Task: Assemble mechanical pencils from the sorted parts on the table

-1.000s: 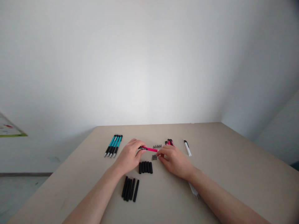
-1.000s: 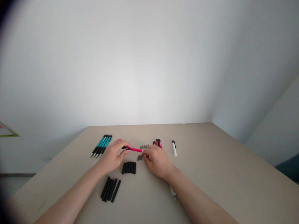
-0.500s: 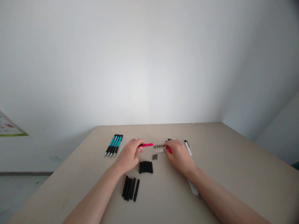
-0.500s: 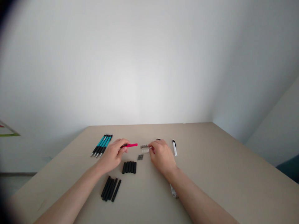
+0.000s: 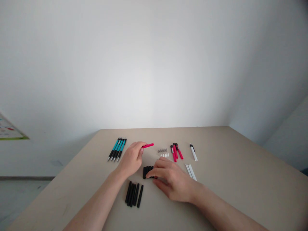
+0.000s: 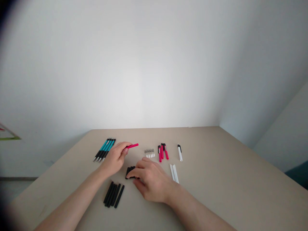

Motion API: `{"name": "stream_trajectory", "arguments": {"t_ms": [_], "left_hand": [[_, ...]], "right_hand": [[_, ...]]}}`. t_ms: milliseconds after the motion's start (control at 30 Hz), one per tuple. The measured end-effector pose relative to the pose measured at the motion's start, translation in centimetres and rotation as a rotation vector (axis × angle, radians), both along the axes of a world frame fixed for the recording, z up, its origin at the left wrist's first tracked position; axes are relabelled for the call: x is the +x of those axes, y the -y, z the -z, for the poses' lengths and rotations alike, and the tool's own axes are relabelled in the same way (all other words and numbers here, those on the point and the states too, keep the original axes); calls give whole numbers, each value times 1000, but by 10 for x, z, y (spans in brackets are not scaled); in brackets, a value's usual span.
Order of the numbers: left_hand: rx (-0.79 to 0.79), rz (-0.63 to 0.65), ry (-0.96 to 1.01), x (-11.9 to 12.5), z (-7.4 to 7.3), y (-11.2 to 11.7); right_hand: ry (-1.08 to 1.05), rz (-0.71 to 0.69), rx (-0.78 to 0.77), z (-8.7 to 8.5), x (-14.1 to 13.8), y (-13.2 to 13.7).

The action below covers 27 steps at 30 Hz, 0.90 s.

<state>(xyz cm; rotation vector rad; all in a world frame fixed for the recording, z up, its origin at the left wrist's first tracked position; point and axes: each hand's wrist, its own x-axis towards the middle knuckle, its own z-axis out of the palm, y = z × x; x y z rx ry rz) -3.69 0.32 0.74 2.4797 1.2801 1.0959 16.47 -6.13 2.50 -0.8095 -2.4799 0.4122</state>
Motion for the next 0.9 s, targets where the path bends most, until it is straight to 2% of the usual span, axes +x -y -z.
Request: {"name": "stream_trajectory", "arguments": {"t_ms": [167, 467, 567, 733, 900], "left_hand": [[-16, -5, -37, 2, -1, 1], [-40, 4, -32, 2, -1, 1], [-48, 5, -27, 2, -2, 2], [-61, 9, -30, 2, -3, 3], [-70, 13, -45, 1, -2, 2]], "right_hand": [[144, -110, 13, -2, -6, 14], [154, -96, 26, 3, -12, 11], [109, -8, 14, 5, -6, 3], [0, 303, -65, 12, 12, -22], [-7, 415, -93, 19, 20, -33]]}}
